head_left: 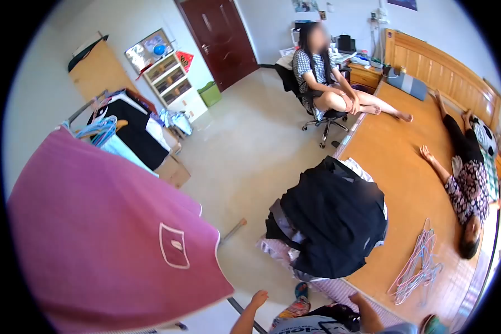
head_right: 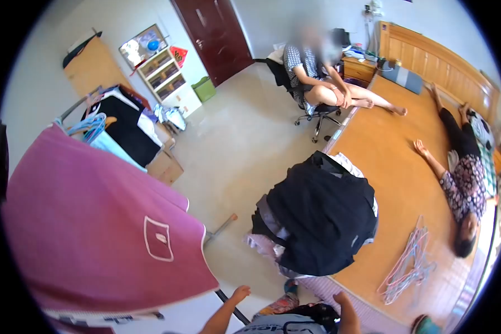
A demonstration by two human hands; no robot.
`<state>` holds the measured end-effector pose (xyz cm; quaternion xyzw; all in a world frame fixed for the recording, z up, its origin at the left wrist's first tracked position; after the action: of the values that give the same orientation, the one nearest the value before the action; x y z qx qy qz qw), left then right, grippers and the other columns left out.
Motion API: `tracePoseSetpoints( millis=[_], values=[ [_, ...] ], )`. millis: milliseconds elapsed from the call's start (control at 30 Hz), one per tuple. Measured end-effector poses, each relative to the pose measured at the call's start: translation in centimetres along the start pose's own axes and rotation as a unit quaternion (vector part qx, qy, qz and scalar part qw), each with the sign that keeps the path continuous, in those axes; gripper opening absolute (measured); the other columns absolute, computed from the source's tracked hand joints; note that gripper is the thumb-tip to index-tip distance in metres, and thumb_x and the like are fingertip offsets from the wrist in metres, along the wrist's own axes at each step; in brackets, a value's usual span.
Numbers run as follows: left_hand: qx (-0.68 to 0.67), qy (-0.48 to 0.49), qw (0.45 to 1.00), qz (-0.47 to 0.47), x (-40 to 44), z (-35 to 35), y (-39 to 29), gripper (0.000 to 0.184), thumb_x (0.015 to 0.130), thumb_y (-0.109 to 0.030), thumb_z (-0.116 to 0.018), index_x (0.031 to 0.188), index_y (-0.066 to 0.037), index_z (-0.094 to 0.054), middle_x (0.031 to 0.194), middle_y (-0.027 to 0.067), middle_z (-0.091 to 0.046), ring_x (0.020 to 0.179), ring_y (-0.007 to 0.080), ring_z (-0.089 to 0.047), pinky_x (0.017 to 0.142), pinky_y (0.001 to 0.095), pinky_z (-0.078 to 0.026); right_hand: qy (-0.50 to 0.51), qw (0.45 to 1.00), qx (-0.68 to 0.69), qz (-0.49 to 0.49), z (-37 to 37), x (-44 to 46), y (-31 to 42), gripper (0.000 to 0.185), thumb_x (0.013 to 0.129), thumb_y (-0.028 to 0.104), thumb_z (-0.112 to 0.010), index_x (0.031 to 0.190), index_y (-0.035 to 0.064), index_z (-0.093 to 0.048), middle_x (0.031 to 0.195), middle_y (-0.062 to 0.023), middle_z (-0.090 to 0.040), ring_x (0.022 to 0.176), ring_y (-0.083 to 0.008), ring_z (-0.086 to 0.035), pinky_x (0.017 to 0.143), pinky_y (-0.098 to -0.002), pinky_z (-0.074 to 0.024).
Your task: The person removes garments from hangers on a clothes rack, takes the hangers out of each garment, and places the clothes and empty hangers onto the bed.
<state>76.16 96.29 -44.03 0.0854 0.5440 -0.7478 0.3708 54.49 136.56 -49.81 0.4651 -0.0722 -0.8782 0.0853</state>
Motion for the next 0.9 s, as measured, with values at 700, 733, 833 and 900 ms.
tracePoseSetpoints(
  millis=[700, 733, 833, 900],
  values=[
    [-0.257, -0.071, 0.963, 0.040, 21.6, 20.9, -7.8, 0.027, 0.077, -0.022, -0.049, 0.094, -0.002, -0.047, 0.081, 0.0072, -0.054, 0.075, 0.0147, -0.052, 0.066, 0.0249, -0.042, 0.211, 0.969, -0.068, 0.105, 8.5, 20.6, 42.4, 0.033, 0.071, 0.039, -0.046, 0.081, 0.0079, -0.053, 0.077, -0.0127, -0.053, 0.074, -0.0273, -0.050, 0.064, -0.0370, -0.0408],
    [-0.253, -0.080, 0.963, 0.047, 22.9, 23.6, -8.9, 0.027, 0.077, -0.022, -0.049, 0.094, -0.002, -0.047, 0.081, 0.0072, -0.054, 0.075, 0.0147, -0.052, 0.066, 0.0249, -0.042, 0.206, 0.977, 0.000, 0.053, 10.2, 20.6, 44.6, 0.031, 0.070, 0.037, -0.047, 0.078, 0.0080, -0.053, 0.074, -0.0112, -0.053, 0.070, -0.0263, -0.051, 0.062, -0.0370, -0.0412],
    [-0.145, -0.063, 0.987, -0.032, 26.0, 31.4, -17.6, 0.024, 0.076, -0.024, -0.050, 0.089, -0.004, -0.049, 0.078, 0.0052, -0.054, 0.073, 0.0113, -0.050, 0.064, 0.0254, -0.041, 0.182, 0.961, 0.202, -0.046, 14.7, 20.2, 52.3, 0.026, 0.069, 0.034, -0.052, 0.070, 0.0083, -0.054, 0.065, -0.0069, -0.053, 0.061, -0.0232, -0.051, 0.055, -0.0371, -0.0421],
    [-0.179, -0.170, 0.961, -0.125, 29.4, 35.6, -17.9, 0.022, 0.077, -0.022, -0.050, 0.090, -0.005, -0.049, 0.079, 0.0050, -0.054, 0.074, 0.0112, -0.050, 0.065, 0.0251, -0.041, 0.174, 0.964, 0.200, -0.010, 18.6, 19.1, 58.3, 0.028, 0.067, 0.033, -0.053, 0.076, 0.0065, -0.053, 0.066, -0.0053, -0.054, 0.056, -0.0239, -0.052, 0.051, -0.0394, -0.0429]
  ],
)
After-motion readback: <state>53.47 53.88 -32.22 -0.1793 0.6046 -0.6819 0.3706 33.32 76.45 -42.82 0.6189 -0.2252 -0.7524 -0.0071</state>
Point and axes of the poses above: each hand's wrist, its own x-axis towards the middle knuckle, its own z-axis out of the back of the hand, y = z × x, the point moved 6 cm from there along x, towards the middle knuckle
